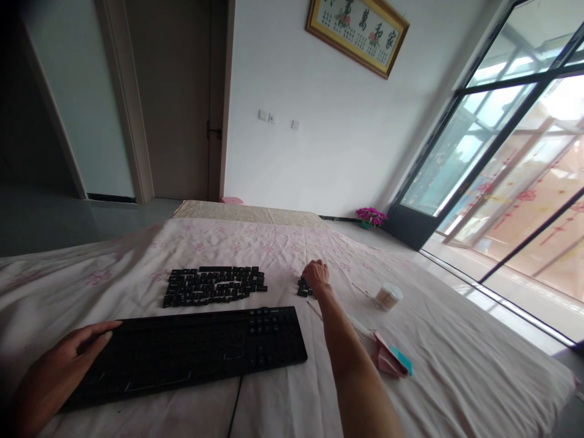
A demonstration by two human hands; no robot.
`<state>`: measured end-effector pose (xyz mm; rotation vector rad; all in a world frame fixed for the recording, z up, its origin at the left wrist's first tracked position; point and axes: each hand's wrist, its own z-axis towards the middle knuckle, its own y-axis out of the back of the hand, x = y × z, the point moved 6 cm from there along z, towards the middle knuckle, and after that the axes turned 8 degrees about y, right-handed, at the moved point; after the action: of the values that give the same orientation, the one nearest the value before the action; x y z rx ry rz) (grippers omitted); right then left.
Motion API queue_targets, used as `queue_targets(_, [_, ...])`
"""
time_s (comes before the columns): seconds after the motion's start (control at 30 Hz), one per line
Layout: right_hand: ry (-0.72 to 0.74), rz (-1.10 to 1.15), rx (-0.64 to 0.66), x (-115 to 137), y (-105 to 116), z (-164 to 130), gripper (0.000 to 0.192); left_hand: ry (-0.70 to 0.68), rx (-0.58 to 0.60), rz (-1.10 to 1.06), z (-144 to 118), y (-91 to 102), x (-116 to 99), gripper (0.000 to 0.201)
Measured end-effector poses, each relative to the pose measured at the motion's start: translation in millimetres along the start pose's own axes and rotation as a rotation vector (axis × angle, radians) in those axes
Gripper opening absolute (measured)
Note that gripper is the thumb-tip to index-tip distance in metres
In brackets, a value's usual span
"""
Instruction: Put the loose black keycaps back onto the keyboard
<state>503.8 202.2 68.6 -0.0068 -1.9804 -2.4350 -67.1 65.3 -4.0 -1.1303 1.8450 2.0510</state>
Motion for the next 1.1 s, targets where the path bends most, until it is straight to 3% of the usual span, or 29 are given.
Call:
queue_targets(0.17, [0.053,0.019,-0.010,22.2,6.1,-6.3,0.016,0.039,0.051,-0.054,-0.4,-2.5,1.3,0.037])
queue_targets(0.43, [0.131,0.019,0.105,68.1,-14.3,-29.9,0.020,0.030,0.045,-0.040,-6.6,3.9,-6.5,0.037])
queue_targets(0.87, [0.189,-0.024,0.188,87.7,-8.0,-38.3,0.021,0.052,0.067,0.013,-12.3,7.5,-12.1,0.041])
queue_targets(0.97, [0.173,0.031,0.183,86.7,-1.3,-54.5,0.025,0.045,0.071,0.011,-13.2,8.1,-14.0,0.041])
queue_targets(1.1, [0.220,0.253,0.059,83.4,13.1,-91.2,0.024,0.033,0.073,0.009,-13.3,7.7,-14.9,0.041])
